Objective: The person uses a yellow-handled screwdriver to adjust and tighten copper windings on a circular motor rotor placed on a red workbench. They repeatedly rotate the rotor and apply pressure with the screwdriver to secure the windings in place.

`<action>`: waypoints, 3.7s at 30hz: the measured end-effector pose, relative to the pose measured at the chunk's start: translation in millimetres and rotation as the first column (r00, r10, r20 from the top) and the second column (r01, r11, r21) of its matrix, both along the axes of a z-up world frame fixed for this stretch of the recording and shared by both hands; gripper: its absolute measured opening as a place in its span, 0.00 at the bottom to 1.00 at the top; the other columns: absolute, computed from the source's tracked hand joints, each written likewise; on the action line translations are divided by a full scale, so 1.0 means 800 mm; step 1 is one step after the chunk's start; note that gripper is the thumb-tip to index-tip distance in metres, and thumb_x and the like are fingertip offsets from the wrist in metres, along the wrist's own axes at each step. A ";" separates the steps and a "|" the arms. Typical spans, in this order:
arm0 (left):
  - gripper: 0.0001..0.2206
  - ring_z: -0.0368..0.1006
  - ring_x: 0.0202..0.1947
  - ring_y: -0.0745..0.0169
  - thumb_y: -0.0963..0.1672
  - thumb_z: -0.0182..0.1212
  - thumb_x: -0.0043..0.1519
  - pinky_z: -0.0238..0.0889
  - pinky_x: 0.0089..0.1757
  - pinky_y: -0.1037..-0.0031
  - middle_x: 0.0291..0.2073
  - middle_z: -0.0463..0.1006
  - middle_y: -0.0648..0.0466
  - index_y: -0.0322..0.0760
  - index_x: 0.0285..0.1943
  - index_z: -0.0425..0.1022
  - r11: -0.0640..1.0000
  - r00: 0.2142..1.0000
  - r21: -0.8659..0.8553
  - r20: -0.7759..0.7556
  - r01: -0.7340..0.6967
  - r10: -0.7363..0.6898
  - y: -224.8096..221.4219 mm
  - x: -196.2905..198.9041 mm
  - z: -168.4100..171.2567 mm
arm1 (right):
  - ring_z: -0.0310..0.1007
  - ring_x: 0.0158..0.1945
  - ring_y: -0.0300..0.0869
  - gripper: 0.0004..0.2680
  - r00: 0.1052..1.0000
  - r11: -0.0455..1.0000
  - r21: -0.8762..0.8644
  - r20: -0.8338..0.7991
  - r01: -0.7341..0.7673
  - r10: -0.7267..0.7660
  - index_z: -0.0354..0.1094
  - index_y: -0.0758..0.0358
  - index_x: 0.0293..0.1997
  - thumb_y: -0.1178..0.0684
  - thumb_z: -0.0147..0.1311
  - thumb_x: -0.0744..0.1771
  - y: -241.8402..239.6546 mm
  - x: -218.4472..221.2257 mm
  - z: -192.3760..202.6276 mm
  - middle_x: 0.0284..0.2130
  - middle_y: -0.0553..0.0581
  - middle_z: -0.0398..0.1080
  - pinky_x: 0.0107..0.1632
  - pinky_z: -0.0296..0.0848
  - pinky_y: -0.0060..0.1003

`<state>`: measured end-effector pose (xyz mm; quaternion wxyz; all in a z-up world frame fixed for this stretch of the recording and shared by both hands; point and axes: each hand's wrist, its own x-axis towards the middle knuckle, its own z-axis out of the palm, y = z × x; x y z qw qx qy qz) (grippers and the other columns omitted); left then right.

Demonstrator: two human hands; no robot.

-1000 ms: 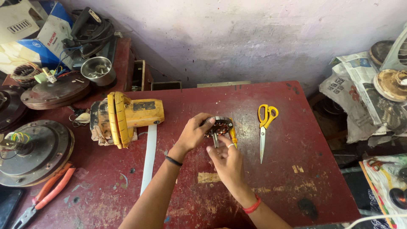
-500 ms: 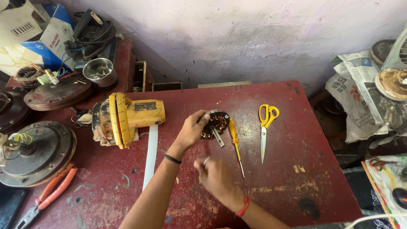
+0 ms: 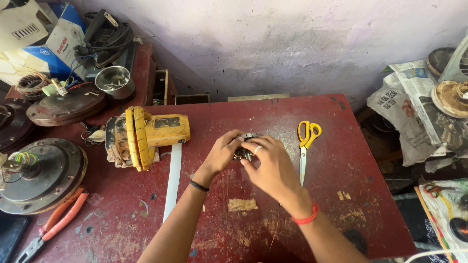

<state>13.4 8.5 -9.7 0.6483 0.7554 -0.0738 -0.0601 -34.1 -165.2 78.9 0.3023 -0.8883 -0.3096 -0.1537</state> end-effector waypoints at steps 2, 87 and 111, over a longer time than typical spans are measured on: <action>0.16 0.74 0.43 0.56 0.47 0.48 0.65 0.66 0.46 0.67 0.42 0.78 0.46 0.32 0.52 0.76 0.997 0.999 0.081 0.032 0.008 -0.011 -0.001 -0.004 0.004 | 0.78 0.29 0.46 0.07 0.962 0.988 -0.153 -0.266 0.018 -0.058 0.78 0.65 0.38 0.56 0.63 0.61 -0.011 0.007 0.005 0.29 0.59 0.79 0.39 0.73 0.44; 0.14 0.74 0.47 0.49 0.40 0.60 0.51 0.66 0.49 0.63 0.42 0.78 0.46 0.31 0.46 0.81 0.959 0.941 0.207 0.315 -0.194 0.122 -0.009 -0.020 0.001 | 0.80 0.24 0.38 0.05 0.800 0.852 0.342 -0.584 0.397 -0.139 0.76 0.70 0.42 0.62 0.57 0.66 -0.007 0.017 -0.086 0.27 0.58 0.79 0.24 0.75 0.28; 0.13 0.81 0.34 0.62 0.42 0.70 0.57 0.72 0.39 0.70 0.33 0.85 0.48 0.31 0.48 0.82 0.969 0.976 0.140 0.104 -0.206 0.192 -0.004 -0.021 -0.011 | 0.80 0.31 0.50 0.02 0.752 0.972 0.054 -0.624 -0.230 0.213 0.78 0.65 0.31 0.59 0.61 0.62 -0.007 -0.133 -0.027 0.26 0.62 0.79 0.38 0.76 0.43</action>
